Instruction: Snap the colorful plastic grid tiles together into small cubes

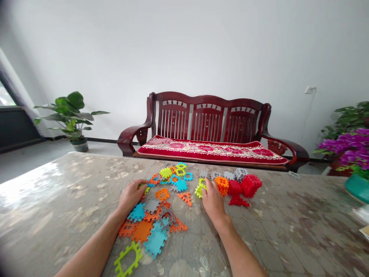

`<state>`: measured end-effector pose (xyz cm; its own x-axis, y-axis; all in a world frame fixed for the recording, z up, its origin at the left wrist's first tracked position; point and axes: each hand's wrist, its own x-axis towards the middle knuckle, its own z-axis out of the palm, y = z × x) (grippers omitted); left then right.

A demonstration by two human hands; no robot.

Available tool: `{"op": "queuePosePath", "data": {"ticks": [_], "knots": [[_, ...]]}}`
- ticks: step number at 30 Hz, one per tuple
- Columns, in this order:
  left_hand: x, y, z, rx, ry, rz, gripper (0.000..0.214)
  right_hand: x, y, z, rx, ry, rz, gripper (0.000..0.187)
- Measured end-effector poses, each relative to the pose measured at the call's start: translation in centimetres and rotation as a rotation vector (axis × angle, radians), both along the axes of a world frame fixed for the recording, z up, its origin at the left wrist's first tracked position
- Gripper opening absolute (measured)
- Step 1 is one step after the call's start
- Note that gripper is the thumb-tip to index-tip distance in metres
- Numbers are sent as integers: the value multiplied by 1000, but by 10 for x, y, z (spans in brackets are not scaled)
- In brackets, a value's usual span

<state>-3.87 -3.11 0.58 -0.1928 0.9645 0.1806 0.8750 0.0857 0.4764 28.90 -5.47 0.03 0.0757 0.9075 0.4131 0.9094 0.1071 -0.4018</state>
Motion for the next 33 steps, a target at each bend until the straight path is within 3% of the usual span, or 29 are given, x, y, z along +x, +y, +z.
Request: {"op": "queuePosePath", "data": {"ticks": [5,13,20,25,33], "knots": [[-1,1,-2,-1,-7,-14,31,-8,-11,12,-63,-169,-47,40],[-1,1,-2,8,0,-13,31,-15,-12,17,-164,-321,-65,52],[-1,1,-2,4,-9,-12,30,-10,-9,19,-129,-215,-20,52],[-1,1,-3,14,-9,-16,31,-1,-1,32,-49,-214,10,56],[1,-1,0,1,-7,-14,32,8,21,66,-93,-469,123,50]]}}
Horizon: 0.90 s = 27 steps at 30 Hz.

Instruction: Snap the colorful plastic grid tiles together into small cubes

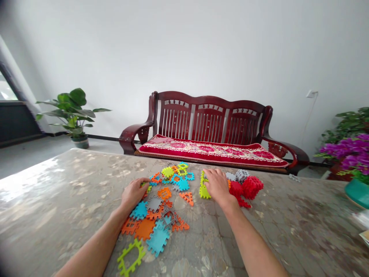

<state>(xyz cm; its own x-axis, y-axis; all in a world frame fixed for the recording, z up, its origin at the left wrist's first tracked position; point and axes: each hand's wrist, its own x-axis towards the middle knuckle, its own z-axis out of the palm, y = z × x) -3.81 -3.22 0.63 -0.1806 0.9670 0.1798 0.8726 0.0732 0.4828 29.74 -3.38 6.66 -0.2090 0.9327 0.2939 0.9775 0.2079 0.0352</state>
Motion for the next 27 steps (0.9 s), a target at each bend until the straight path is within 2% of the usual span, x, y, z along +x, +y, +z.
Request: {"op": "queuePosePath", "data": {"ticks": [4,9,27], "knots": [[1,-1,2,3,6,7,32,-3,9,8,-109,-113,62,44],[1,-2,2,14,-1,3,30,1,21,-1,-179,-186,72,41],[-1,1,-2,15,-17,-3,29,5,32,-16,-120,-122,45,28]]}}
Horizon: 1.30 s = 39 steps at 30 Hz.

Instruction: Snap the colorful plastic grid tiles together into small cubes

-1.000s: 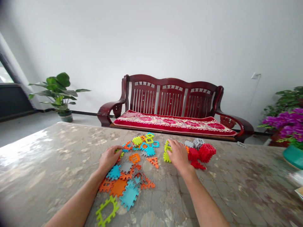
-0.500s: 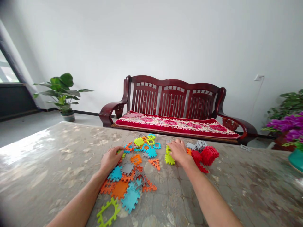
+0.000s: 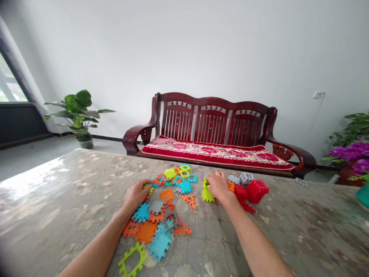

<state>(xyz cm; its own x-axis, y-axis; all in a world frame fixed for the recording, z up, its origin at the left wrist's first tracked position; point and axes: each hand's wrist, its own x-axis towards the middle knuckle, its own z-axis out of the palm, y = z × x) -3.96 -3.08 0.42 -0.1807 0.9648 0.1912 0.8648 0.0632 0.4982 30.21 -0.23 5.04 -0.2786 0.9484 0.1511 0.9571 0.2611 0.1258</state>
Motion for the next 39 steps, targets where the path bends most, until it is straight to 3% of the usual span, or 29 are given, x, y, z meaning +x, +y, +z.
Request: {"op": "queuePosePath", "data": {"ticks": [10,17,29,39], "knots": [[1,-1,1,0,-8,3,30,-6,-6,8,-23,-54,2,26],[0,-1,0,-6,-19,3,30,-11,-5,6,8,24,15,25],[0,0,-3,2,-47,12,28,-81,50,-9,-10,261,18,32],[1,1,-3,-5,-67,18,27,-100,76,-30,-33,348,-91,24]]}}
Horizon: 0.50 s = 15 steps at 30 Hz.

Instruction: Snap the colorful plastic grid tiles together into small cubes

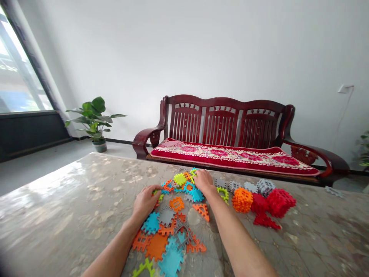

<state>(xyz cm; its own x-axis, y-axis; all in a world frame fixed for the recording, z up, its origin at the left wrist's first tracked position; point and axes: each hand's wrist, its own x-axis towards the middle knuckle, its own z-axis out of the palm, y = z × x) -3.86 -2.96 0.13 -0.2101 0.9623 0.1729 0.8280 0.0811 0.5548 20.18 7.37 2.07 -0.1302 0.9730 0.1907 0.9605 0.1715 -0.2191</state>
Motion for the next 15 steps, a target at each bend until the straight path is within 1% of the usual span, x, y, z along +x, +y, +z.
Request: {"op": "queuePosePath", "data": {"ticks": [3,6,11,15], "knots": [[0,0,1,6,0,-2,27,2,-2,-2,14,36,15,22],[0,0,0,11,-2,-5,27,8,-10,0,44,84,62,21],[-1,0,-1,16,11,-3,28,27,-42,7,82,157,151,21],[-1,-1,1,18,28,-7,28,47,-70,11,53,245,224,22]]}}
